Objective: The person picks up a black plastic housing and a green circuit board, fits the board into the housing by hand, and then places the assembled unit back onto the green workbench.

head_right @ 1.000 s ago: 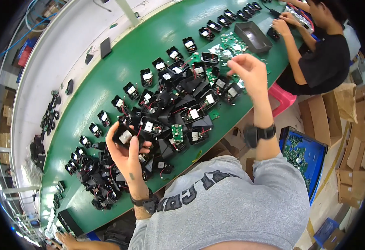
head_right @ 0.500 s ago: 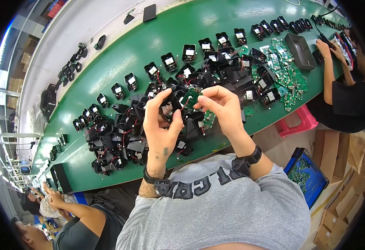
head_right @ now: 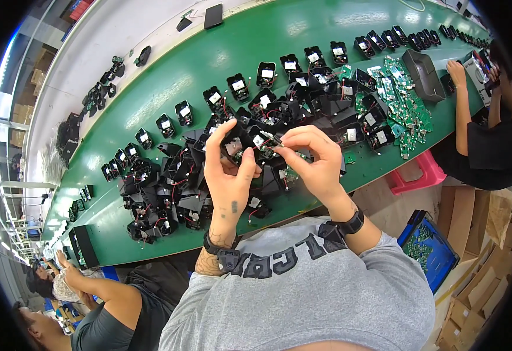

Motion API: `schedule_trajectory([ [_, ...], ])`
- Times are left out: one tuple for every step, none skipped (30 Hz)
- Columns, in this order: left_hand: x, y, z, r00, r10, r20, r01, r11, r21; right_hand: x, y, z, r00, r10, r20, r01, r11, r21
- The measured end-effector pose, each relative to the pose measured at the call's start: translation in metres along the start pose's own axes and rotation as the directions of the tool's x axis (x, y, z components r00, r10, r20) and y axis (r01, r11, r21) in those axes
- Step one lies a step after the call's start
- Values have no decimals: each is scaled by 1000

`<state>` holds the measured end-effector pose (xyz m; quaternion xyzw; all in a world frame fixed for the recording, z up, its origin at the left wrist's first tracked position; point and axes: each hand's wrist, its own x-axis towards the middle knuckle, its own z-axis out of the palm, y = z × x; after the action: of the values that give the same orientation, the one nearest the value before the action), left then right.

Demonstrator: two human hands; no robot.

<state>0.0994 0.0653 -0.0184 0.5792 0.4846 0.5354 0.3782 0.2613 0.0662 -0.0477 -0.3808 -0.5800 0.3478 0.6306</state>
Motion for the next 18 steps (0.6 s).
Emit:
schedule_trajectory([
  [0,3,1,1000,-5,-10,5,999,-52,0,0,-1,1000,-2,-1,2,1000,-1],
  [1,4,1,1000,-14,-23,12,995,-99,-1,1,-1,998,-63,8,64,997,-42],
  [1,4,1,1000,-16,-25,13,995,-97,-1,2,-1,992,-124,20,125,989,-81],
  [1,4,1,1000,-9,-24,7,995,-101,0,3,-1,992,-123,21,124,989,-78],
  [0,4,1,1000,0,-22,-2,994,-109,0,2,-1,979,-196,48,201,969,-145],
  [-2,5,1,1000,1,-23,-3,994,-108,1,1,0,961,-266,80,277,938,-208],
  [-3,6,0,995,-88,42,95,976,-194,0,2,0,960,-267,81,278,938,-208],
  [-3,7,1,979,-171,115,196,942,-272,0,3,0,917,-377,132,399,876,-270],
  [-1,9,-3,945,-215,245,292,893,-342,0,4,-1,858,-477,190,513,796,-322],
  [1,10,-6,945,-216,245,293,893,-342,2,4,-4,859,-476,190,513,796,-323],
  [3,10,-8,917,-269,294,382,804,-456,5,4,-8,799,-533,278,600,735,-317],
  [4,10,-10,884,-312,349,463,692,-554,7,4,-11,729,-580,363,681,667,-301],
  [4,10,-11,882,-290,371,457,717,-526,7,4,-15,697,-609,378,714,640,-284],
  [3,8,-12,864,-294,408,483,710,-512,10,-1,-15,698,-608,378,713,643,-280],
  [0,9,-13,854,-280,438,482,741,-467,15,-9,-16,667,-583,465,734,623,-271],
  [-3,9,-14,842,-268,468,479,770,-421,20,-12,-16,629,-552,547,754,604,-258],
  [-3,7,-12,836,-269,478,496,743,-449,22,-7,-16,640,-548,539,741,626,-243],
  [-3,6,-12,836,-270,478,497,743,-449,21,-5,-17,640,-547,539,741,627,-243],
])
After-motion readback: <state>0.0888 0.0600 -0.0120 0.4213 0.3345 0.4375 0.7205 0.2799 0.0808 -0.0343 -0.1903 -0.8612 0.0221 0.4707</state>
